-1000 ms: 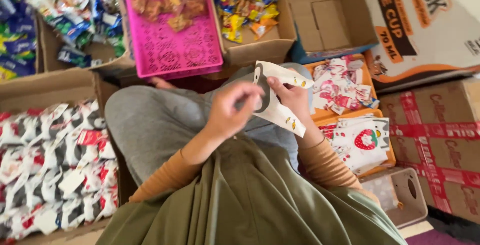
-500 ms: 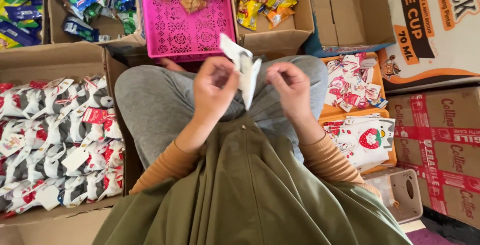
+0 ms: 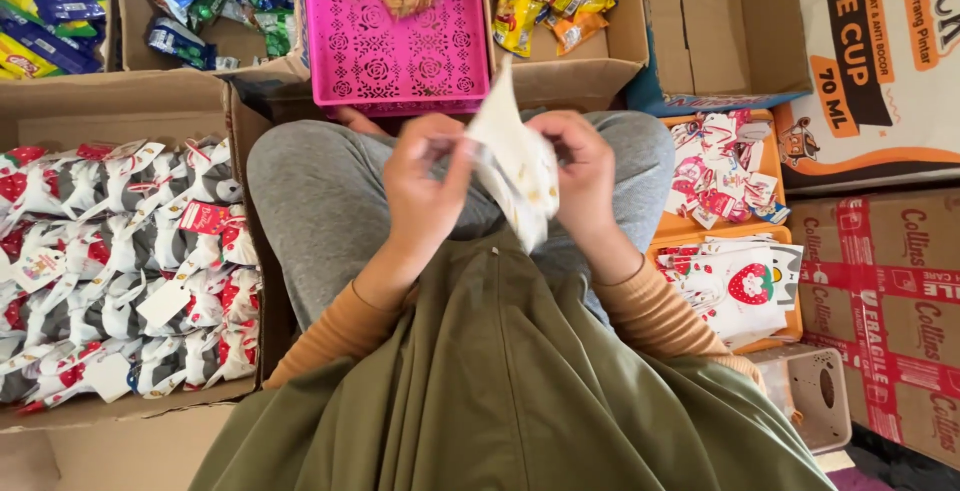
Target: The person is filling small white gift bags with various snacks and candies from surrounding cardboard boxes.
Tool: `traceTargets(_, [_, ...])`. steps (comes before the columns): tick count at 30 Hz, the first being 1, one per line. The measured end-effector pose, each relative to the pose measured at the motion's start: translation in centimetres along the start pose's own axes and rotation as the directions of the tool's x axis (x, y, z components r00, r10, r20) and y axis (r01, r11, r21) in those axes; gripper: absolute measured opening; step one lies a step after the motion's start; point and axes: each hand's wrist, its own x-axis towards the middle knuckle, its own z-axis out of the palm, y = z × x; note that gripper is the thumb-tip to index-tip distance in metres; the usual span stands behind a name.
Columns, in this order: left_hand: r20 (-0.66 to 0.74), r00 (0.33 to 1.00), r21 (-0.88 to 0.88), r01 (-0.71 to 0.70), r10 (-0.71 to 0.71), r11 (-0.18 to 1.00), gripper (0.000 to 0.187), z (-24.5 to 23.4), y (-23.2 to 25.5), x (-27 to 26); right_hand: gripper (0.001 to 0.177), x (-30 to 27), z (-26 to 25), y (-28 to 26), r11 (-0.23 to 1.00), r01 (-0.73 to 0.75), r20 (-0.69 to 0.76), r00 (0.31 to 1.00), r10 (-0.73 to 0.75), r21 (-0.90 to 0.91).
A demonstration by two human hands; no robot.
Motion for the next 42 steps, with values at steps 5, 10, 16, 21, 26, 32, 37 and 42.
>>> traceTargets(5, [0.028, 0.983, 0.065, -0.183, 0.181, 0.981, 0.051, -1.4, 0.2, 1.2, 0.006, 0.3, -0.9, 0.2, 0.999, 0.035, -0.055, 0.998, -0.035, -0.002])
traceTargets(10, [0.123, 0.918, 0.205, -0.395, 0.377, 0.895, 0.040, -0.4, 1.1, 1.8, 0.006, 0.0, -0.1, -0.3, 0.999, 0.040, -0.024, 0.999, -0.040, 0.001])
traceTargets(16, [0.094, 0.916, 0.178, -0.401, 0.391, 0.898, 0.032, 0.4, 1.0, 1.7, 0.006, 0.0, 0.0, -0.4, 0.998, 0.061, -0.009, 0.998, -0.061, -0.013])
traceTargets(21, [0.052, 0.936, 0.182, -0.351, 0.348, 0.918, 0.010, 0.1, 0.6, 1.4, 0.007, -0.1, 0.3, -0.5, 0.997, 0.076, 0.003, 0.997, -0.076, -0.001])
traceTargets(26, [0.058, 0.954, 0.189, -0.299, 0.293, 0.935, 0.007, -0.1, 0.3, 1.3, 0.017, -0.2, 0.9, -0.6, 0.986, 0.154, 0.068, 0.986, -0.150, -0.063])
traceTargets(32, [0.072, 0.991, 0.125, -0.121, 0.113, 0.985, 0.016, -1.8, -0.6, 1.5, 0.016, -0.4, 1.1, 2.7, 0.896, -0.172, -0.003, 0.982, 0.190, 0.410])
traceTargets(37, [0.051, 0.989, -0.002, 0.139, -0.138, 0.990, 0.025, -1.3, -2.0, 0.8, 0.014, -0.6, 1.2, 1.9, 0.912, -0.179, 0.023, 0.983, 0.183, 0.370])
traceTargets(42, [0.054, 0.993, 0.074, 0.106, -0.110, 0.992, 0.025, -1.8, -1.3, 1.3, 0.023, 0.7, 0.9, -2.6, 0.917, 0.268, 0.092, 0.963, -0.252, -0.296])
